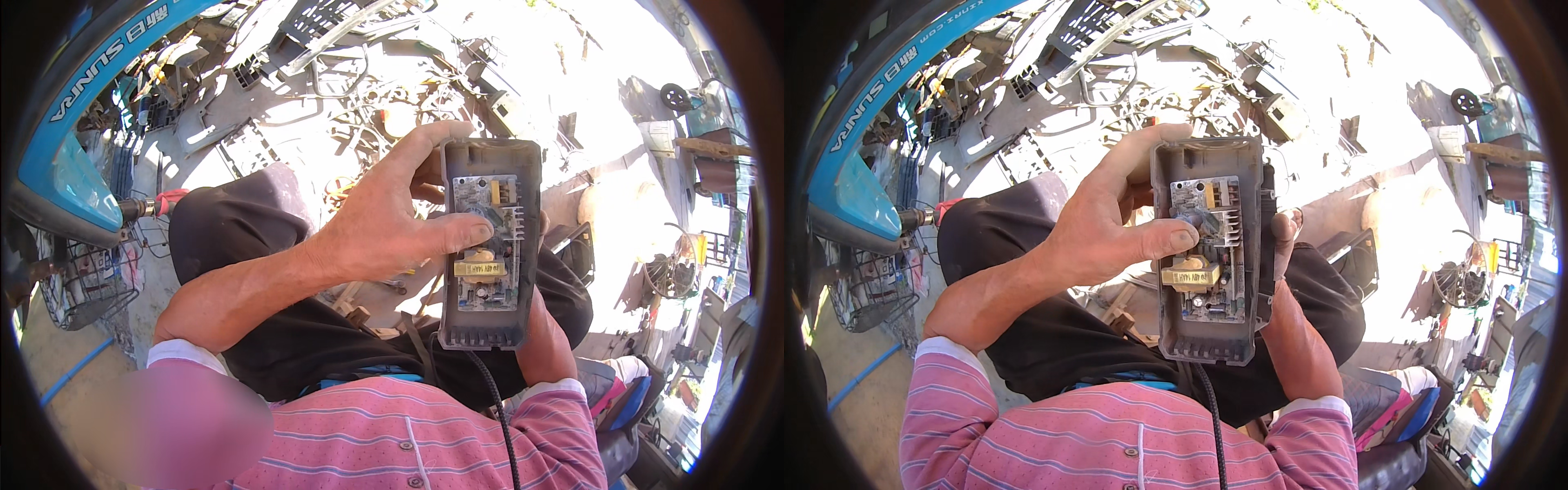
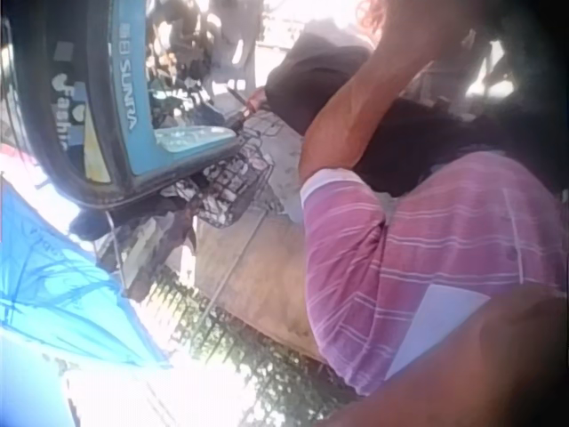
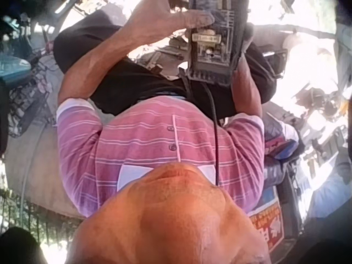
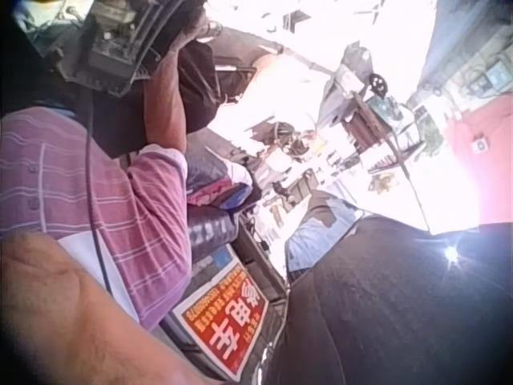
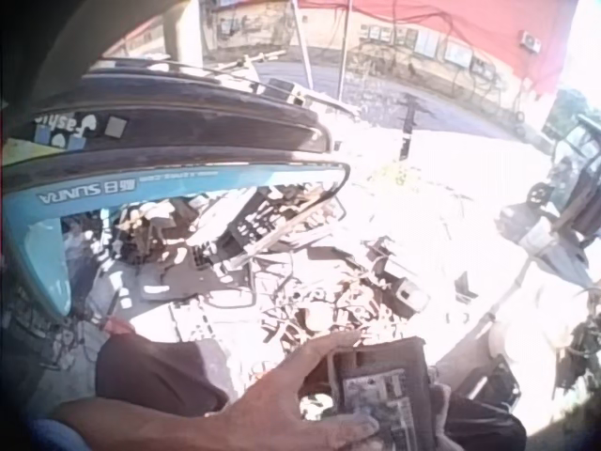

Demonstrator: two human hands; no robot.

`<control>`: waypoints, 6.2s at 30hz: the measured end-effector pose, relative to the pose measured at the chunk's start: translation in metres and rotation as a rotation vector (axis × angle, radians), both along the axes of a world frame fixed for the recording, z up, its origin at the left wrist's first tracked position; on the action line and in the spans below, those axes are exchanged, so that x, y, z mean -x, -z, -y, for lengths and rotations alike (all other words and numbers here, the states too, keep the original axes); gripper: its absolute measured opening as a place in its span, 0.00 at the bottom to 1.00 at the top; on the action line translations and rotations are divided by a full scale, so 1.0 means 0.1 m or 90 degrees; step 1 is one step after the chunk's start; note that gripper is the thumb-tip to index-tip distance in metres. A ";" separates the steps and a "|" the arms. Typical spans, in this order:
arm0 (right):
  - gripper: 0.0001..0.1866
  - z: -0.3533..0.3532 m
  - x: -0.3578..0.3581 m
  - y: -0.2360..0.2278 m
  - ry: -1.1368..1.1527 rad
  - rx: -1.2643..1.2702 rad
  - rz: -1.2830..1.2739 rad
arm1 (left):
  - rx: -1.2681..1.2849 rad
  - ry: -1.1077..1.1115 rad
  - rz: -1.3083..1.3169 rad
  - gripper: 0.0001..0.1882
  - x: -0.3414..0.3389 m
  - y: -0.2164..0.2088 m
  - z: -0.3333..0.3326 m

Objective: The person disassembles a black electronic device, removing the casing to reveal internal components. They handle a green circuit board, a small fan, and a metal casing, inspecting each part before placing them aside.

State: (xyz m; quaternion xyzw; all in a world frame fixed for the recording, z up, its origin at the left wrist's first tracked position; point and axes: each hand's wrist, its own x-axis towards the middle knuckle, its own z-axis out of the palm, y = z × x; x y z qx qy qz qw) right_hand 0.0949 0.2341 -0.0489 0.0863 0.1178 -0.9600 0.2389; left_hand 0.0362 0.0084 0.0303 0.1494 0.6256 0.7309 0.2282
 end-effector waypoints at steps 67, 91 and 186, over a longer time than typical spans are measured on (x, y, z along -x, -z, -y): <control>0.25 0.02 0.08 -0.45 0.116 -0.684 -0.179 | -0.004 0.058 0.027 0.52 -0.01 0.30 -0.06; 0.33 0.02 0.01 -0.47 0.096 -0.685 -0.202 | -0.032 0.053 0.087 0.46 -0.04 0.33 -0.07; 0.46 0.02 0.23 -0.66 -0.055 -1.017 -0.184 | 0.046 -0.098 0.310 0.14 0.31 0.72 -0.31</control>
